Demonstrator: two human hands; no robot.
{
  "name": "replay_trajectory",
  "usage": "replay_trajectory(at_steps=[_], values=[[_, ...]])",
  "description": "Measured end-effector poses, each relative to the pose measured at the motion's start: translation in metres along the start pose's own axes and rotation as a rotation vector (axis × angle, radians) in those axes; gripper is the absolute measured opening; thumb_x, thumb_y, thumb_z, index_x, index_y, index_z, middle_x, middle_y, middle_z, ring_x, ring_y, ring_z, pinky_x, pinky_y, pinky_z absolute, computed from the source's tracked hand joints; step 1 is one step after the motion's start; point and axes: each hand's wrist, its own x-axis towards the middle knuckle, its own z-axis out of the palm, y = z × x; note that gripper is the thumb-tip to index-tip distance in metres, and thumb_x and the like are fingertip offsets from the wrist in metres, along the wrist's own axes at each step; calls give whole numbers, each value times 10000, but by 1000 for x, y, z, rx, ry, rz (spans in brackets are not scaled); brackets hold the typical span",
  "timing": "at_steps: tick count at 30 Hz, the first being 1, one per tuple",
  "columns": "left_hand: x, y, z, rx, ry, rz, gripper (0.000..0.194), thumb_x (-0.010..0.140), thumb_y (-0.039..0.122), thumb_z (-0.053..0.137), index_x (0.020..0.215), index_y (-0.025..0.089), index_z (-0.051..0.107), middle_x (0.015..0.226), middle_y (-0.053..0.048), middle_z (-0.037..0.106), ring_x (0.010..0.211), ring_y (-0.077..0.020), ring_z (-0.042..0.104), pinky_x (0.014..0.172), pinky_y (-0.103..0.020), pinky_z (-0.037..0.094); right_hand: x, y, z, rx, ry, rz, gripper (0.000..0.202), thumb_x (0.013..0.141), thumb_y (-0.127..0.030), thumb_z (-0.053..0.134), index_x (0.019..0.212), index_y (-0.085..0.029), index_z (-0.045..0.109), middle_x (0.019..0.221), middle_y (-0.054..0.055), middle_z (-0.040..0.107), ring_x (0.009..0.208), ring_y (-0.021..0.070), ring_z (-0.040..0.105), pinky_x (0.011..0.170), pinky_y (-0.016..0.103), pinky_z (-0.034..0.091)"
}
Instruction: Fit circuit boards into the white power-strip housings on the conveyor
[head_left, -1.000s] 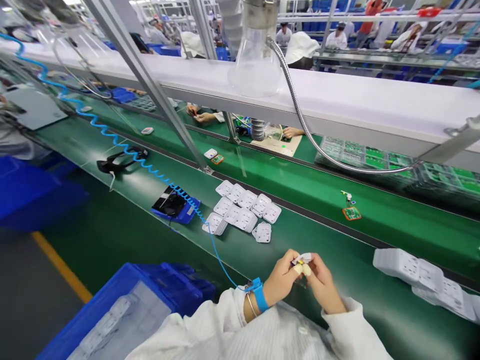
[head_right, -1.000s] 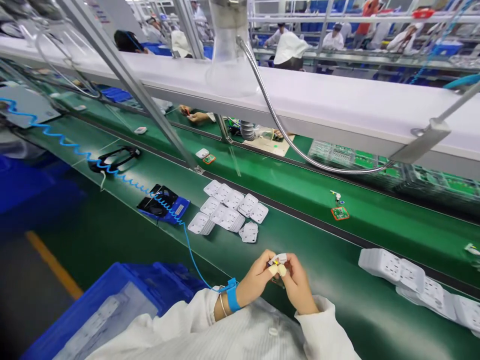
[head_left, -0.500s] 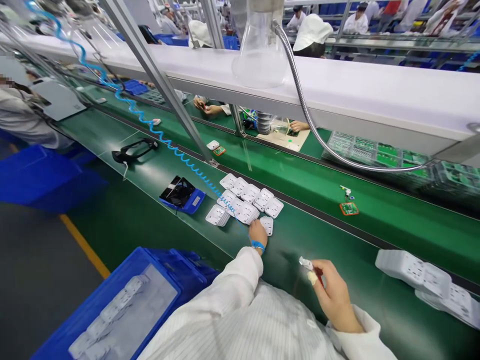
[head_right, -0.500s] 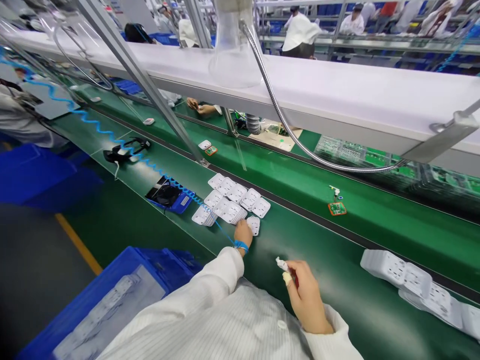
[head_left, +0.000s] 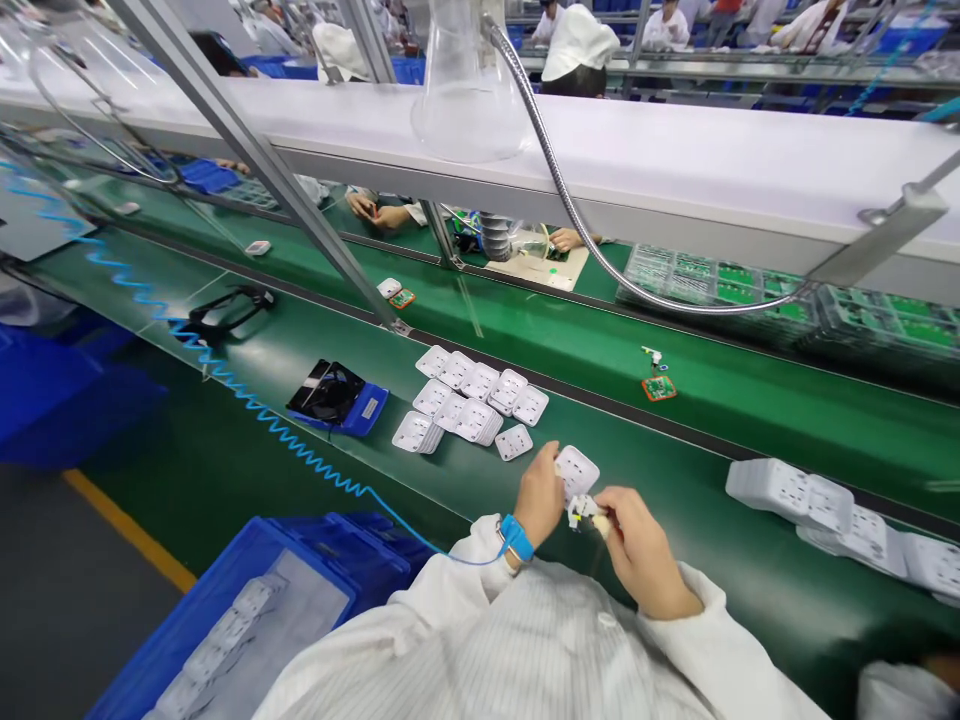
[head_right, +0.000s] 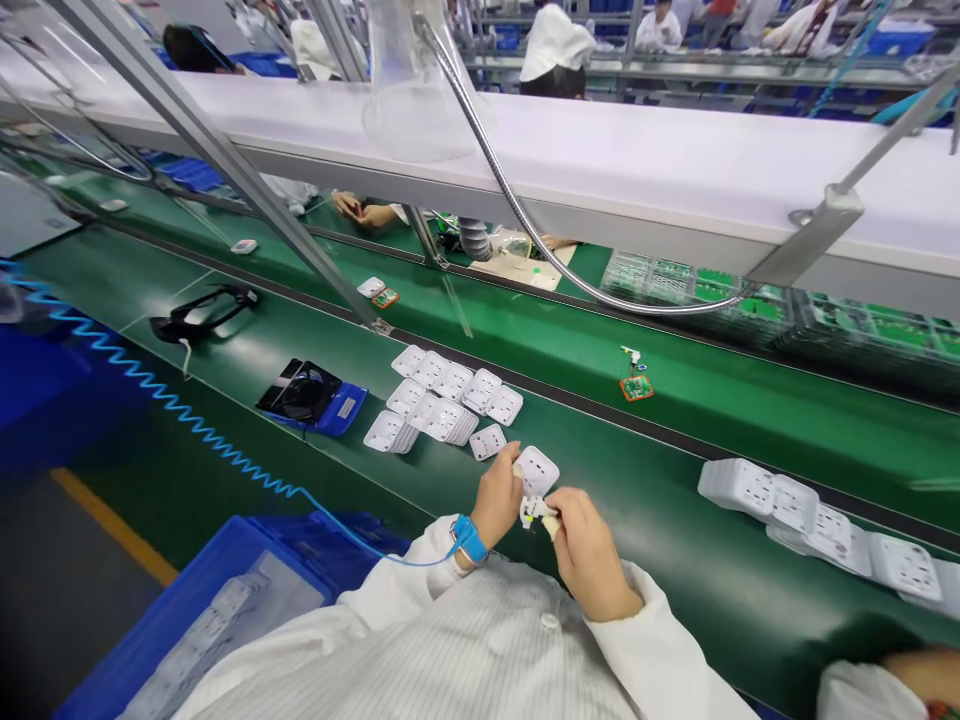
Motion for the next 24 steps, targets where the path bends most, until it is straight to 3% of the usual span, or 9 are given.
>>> replay_trajectory(at_steps=[3, 6, 13, 18, 21, 24], values=[[-18, 34, -9, -236, -34, 110, 568, 766, 20, 329, 1319, 146, 312, 1233, -114, 470, 1132, -196, 461, 984, -329, 362, 7, 1, -4, -124, 130, 30, 259, 843, -124, 357, 1036, -208, 508, 1031, 96, 508, 944, 197, 536, 774, 328, 478], [-25, 51, -23, -371, -134, 70, 512, 762, 43, 331, 1254, 161, 405, 1166, -99, 498, 1074, -195, 484, 955, -333, 383, 10, 5, -8, -216, 164, 30, 263, 845, -143, 378, 1048, -206, 532, 1003, 93, 520, 900, 198, 548, 739, 329, 488], [-17, 61, -50, -486, -386, -51, 502, 735, 77, 388, 1218, 205, 426, 1032, -28, 582, 910, -167, 533, 812, -291, 417, 17, 6, -11, -247, 126, -77, 292, 840, -87, 350, 1007, -183, 570, 959, 89, 555, 878, 181, 556, 723, 300, 491], [-10, 56, -44, -512, -299, -68, 218, 765, 176, 458, 973, 189, 522, 813, 12, 555, 744, -133, 507, 687, -243, 405, 19, 3, -7, -233, 116, -142, 265, 856, -90, 366, 980, -187, 580, 928, 82, 568, 856, 172, 539, 723, 293, 474], [-4, 48, -34, -599, -278, -130, 166, 732, 145, 458, 885, 177, 514, 740, 26, 515, 662, -111, 477, 612, -215, 384, 28, 24, -10, -144, 66, -110, 198, 868, -155, 410, 973, -207, 569, 927, 60, 575, 880, 173, 537, 775, 319, 457], [1, 43, -31, -656, -262, -192, 182, 709, 125, 452, 876, 175, 505, 725, 29, 507, 623, -103, 466, 578, -206, 372, 57, 77, -16, -117, 70, 98, 188, 865, -243, 443, 1022, -199, 535, 964, 57, 582, 894, 173, 552, 807, 327, 452]])
